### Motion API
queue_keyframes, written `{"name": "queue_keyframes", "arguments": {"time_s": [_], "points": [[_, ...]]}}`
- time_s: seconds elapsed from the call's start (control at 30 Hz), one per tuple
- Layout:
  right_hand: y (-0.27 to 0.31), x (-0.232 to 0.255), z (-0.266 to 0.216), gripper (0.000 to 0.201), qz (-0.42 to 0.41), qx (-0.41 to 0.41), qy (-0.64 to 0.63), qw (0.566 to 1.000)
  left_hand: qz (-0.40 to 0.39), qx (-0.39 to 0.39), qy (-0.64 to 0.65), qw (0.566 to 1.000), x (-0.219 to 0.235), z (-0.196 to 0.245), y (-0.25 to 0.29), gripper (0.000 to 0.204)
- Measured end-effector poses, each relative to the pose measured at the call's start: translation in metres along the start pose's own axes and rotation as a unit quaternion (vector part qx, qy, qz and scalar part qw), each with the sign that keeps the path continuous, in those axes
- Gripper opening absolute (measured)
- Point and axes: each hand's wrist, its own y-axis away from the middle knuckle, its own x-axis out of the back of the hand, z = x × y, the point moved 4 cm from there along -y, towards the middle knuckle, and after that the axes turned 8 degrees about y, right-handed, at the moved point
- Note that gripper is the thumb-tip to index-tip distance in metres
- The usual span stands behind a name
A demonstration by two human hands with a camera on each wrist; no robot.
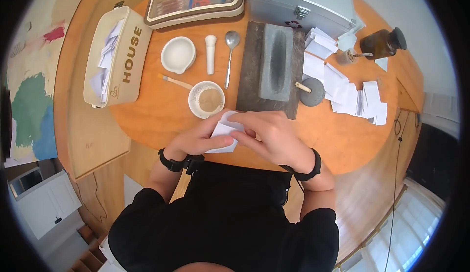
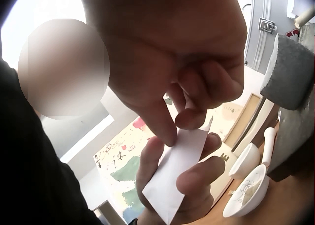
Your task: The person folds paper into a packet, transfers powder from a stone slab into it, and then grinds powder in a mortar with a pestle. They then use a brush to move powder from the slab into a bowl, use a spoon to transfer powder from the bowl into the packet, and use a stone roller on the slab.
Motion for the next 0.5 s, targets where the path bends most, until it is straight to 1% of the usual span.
{"name": "queue_keyframes", "arguments": {"time_s": [0.03, 0.13, 0.23, 0.33, 0.43, 0.5], "points": [[-0.001, -0.002, 0.000, 0.008, -0.024, -0.010, 0.002, 1.000, -0.005, -0.002, -0.021, 1.000, 0.001, 0.000, 0.001, 0.036], [-0.001, -0.004, 0.003, 0.009, -0.074, 0.000, -0.001, 0.997, 0.003, 0.041, -0.047, 0.998, 0.010, -0.010, 0.007, 0.037], [-0.003, -0.011, 0.001, 0.007, 0.000, 0.046, 0.001, 0.999, 0.027, 0.047, -0.014, 0.998, 0.015, -0.008, 0.015, 0.038], [-0.011, -0.021, -0.008, 0.005, -0.007, 0.087, -0.012, 0.996, 0.009, 0.056, -0.013, 0.998, 0.025, -0.017, 0.030, 0.038], [-0.018, -0.022, -0.009, 0.005, -0.021, -0.005, -0.058, 0.998, 0.120, 0.008, 0.026, 0.992, 0.040, -0.018, 0.056, 0.036], [-0.027, -0.024, -0.003, 0.008, 0.009, -0.054, -0.031, 0.998, 0.215, 0.005, 0.021, 0.976, 0.062, -0.031, 0.079, 0.035]]}}
